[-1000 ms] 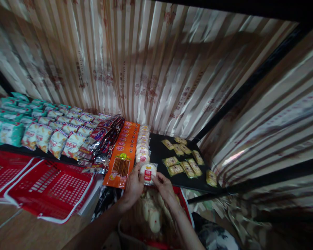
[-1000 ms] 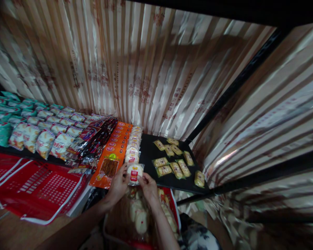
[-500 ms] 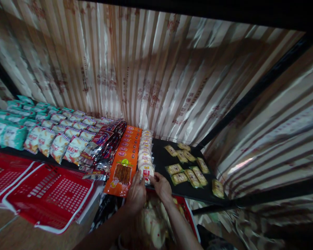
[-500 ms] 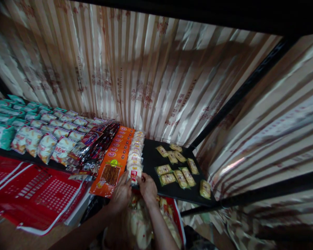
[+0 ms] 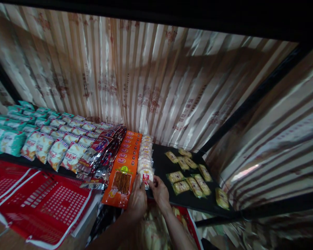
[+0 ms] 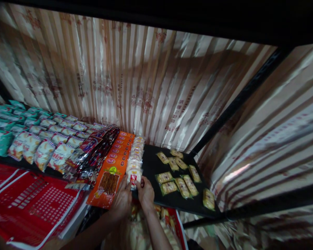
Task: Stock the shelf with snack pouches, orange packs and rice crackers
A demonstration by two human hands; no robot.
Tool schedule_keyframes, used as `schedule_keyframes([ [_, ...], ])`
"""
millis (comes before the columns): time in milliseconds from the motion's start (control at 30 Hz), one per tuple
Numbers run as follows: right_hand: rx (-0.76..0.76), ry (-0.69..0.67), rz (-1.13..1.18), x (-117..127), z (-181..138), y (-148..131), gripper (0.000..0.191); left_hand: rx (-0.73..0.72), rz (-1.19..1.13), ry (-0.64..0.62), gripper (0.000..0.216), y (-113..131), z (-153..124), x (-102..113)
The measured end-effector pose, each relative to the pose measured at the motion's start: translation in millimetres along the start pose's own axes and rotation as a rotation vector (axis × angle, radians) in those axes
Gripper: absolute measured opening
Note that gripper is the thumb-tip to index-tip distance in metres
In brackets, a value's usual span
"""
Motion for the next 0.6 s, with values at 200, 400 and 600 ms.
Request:
schedule_keyframes([
  [200, 0.029, 0.066, 0.079, 1, 0, 1, 0.04, -0.013, 0.052, 0.024, 0.054, -5, 2, -4],
  [400, 0.061, 0.101, 0.058, 2, 0, 3, 0.039, -0.057, 0.113, 0.074, 0.052, -10, 1, -19],
  [600, 0.045, 0.156, 0.262, 15, -12, 15, 0.053, -0.171, 0.181, 0.214, 0.052, 6, -8, -10],
])
Point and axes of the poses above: each hand's wrist, its own z-axis towards the middle knuckle, its own x-axis out of the back of the hand, y = z × x, the point moved 8 cm from there along z, towards the middle knuckle, and after that the axes turned 15 degrees about -x, right-handed, at the moved point
